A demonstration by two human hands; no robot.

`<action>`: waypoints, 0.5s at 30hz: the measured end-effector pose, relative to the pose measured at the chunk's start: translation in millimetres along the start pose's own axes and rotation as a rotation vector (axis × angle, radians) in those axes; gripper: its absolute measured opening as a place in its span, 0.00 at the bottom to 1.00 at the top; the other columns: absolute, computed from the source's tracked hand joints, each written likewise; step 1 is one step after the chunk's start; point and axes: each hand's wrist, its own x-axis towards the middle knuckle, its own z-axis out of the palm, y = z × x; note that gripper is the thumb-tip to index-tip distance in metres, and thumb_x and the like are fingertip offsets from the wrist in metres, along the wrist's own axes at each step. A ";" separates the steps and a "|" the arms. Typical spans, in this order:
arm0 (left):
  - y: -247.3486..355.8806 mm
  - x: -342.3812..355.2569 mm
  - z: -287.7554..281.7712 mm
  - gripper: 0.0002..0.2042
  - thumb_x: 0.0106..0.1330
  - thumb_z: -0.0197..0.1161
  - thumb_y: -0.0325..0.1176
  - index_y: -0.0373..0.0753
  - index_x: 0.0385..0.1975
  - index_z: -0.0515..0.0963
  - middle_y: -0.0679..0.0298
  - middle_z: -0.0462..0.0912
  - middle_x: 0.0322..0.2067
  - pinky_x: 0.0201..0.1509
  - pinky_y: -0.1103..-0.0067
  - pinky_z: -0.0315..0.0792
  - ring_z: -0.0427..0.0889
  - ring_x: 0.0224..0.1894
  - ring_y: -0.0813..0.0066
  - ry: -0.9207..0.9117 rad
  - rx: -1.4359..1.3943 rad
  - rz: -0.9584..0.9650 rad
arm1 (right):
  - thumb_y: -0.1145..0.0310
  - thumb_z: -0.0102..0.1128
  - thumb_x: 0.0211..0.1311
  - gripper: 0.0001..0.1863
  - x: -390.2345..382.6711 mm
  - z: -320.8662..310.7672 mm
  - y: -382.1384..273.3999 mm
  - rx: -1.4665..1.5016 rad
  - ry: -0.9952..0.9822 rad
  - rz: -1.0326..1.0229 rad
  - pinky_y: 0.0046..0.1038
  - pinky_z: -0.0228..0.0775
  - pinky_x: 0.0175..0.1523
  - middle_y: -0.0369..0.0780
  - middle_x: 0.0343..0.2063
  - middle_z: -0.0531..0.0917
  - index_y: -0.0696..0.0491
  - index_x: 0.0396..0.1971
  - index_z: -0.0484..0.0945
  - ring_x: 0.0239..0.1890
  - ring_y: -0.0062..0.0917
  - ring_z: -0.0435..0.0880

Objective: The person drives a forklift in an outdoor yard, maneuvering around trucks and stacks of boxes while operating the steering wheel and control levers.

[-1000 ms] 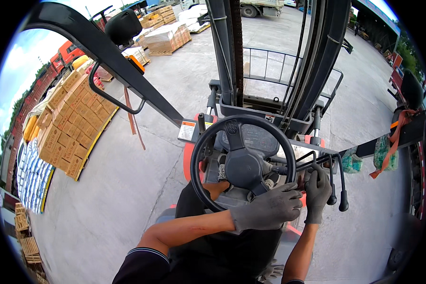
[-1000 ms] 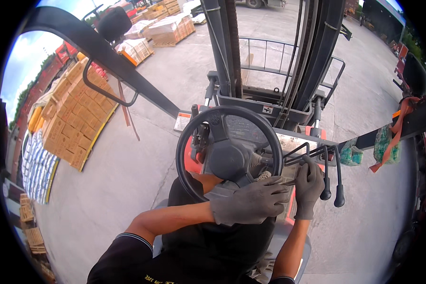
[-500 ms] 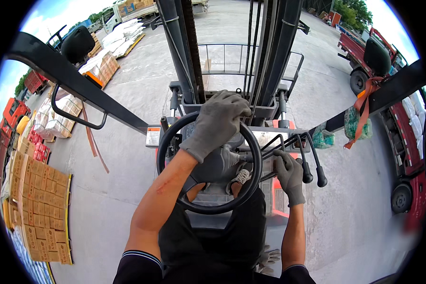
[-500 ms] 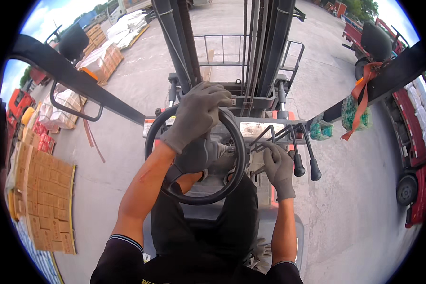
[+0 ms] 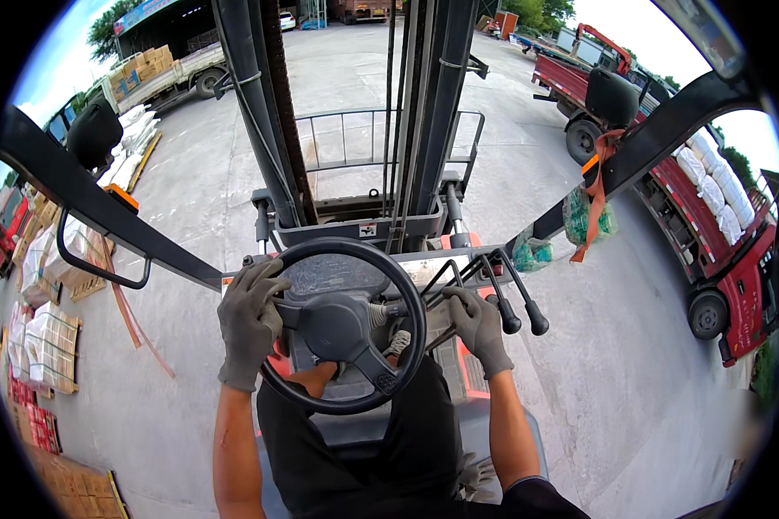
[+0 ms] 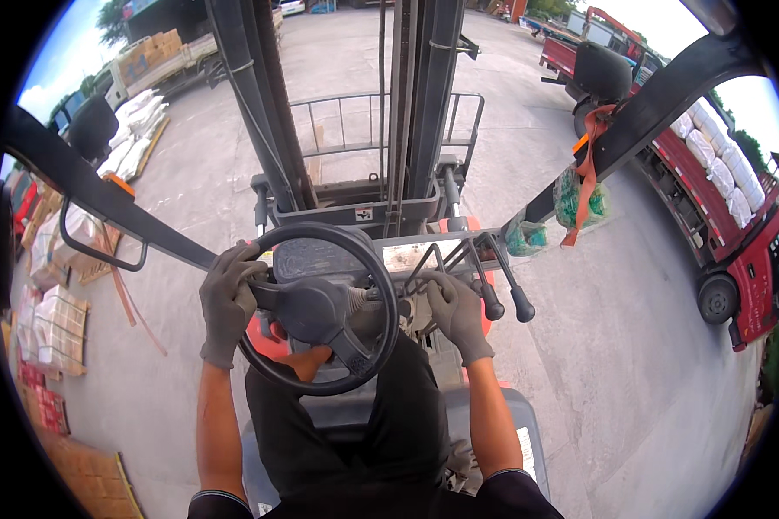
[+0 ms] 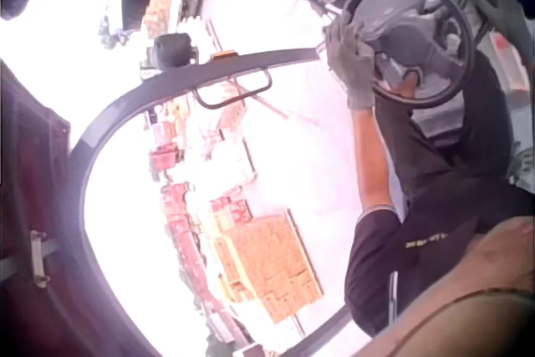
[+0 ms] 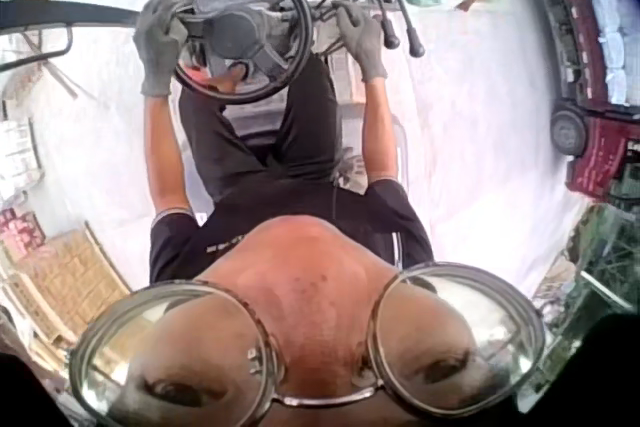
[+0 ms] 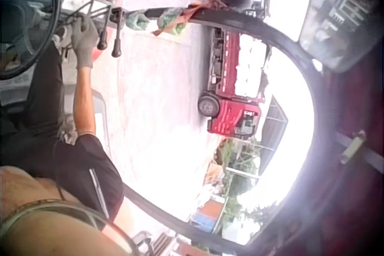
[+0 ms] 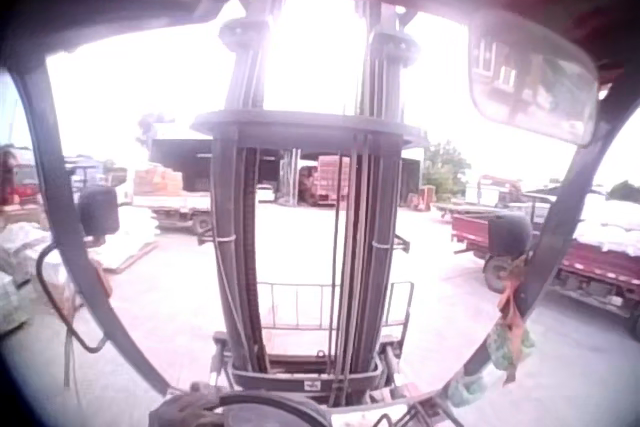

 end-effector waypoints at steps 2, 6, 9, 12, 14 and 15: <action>5.9 -7.5 -6.4 0.19 0.59 0.58 0.13 0.36 0.43 0.92 0.52 0.93 0.56 0.73 0.61 0.81 0.89 0.66 0.49 -0.001 0.033 0.024 | 0.64 0.61 0.82 0.16 0.6 6.5 10.3 -0.001 0.014 -0.051 0.31 0.83 0.50 0.44 0.46 0.95 0.56 0.57 0.91 0.41 0.26 0.93; 1.5 -14.8 -7.8 0.17 0.59 0.60 0.13 0.36 0.41 0.92 0.53 0.94 0.53 0.72 0.61 0.81 0.89 0.65 0.49 0.021 0.039 0.032 | 0.64 0.60 0.84 0.16 -4.4 11.7 11.5 0.072 0.000 0.019 0.26 0.81 0.44 0.38 0.40 0.94 0.57 0.56 0.90 0.35 0.17 0.88; 0.5 -21.3 -9.6 0.17 0.58 0.60 0.13 0.36 0.41 0.92 0.55 0.94 0.53 0.70 0.62 0.82 0.90 0.64 0.50 0.045 0.033 0.001 | 0.64 0.59 0.84 0.17 -2.8 11.9 16.2 0.061 0.003 -0.087 0.25 0.80 0.39 0.38 0.37 0.93 0.57 0.56 0.90 0.31 0.17 0.85; 4.8 -19.0 -6.0 0.18 0.57 0.59 0.12 0.36 0.41 0.92 0.56 0.94 0.53 0.68 0.63 0.83 0.90 0.63 0.51 0.070 0.007 -0.055 | 0.64 0.59 0.83 0.18 -1.8 10.1 33.8 0.049 -0.047 -0.009 0.24 0.79 0.27 0.37 0.36 0.91 0.58 0.57 0.90 0.29 0.15 0.84; 5.0 -19.2 -10.9 0.19 0.57 0.59 0.13 0.37 0.42 0.92 0.57 0.94 0.53 0.68 0.63 0.83 0.90 0.63 0.52 0.073 0.038 -0.037 | 0.65 0.58 0.83 0.18 -4.2 16.3 25.5 0.102 -0.022 -0.049 0.24 0.79 0.32 0.37 0.36 0.91 0.59 0.57 0.90 0.28 0.15 0.83; 2.1 -20.6 -13.5 0.19 0.57 0.59 0.13 0.38 0.42 0.92 0.58 0.94 0.53 0.68 0.63 0.83 0.90 0.63 0.52 0.079 0.039 -0.025 | 0.65 0.58 0.84 0.18 -3.5 22.7 33.1 0.119 0.004 -0.108 0.23 0.78 0.33 0.37 0.36 0.91 0.60 0.58 0.90 0.28 0.15 0.82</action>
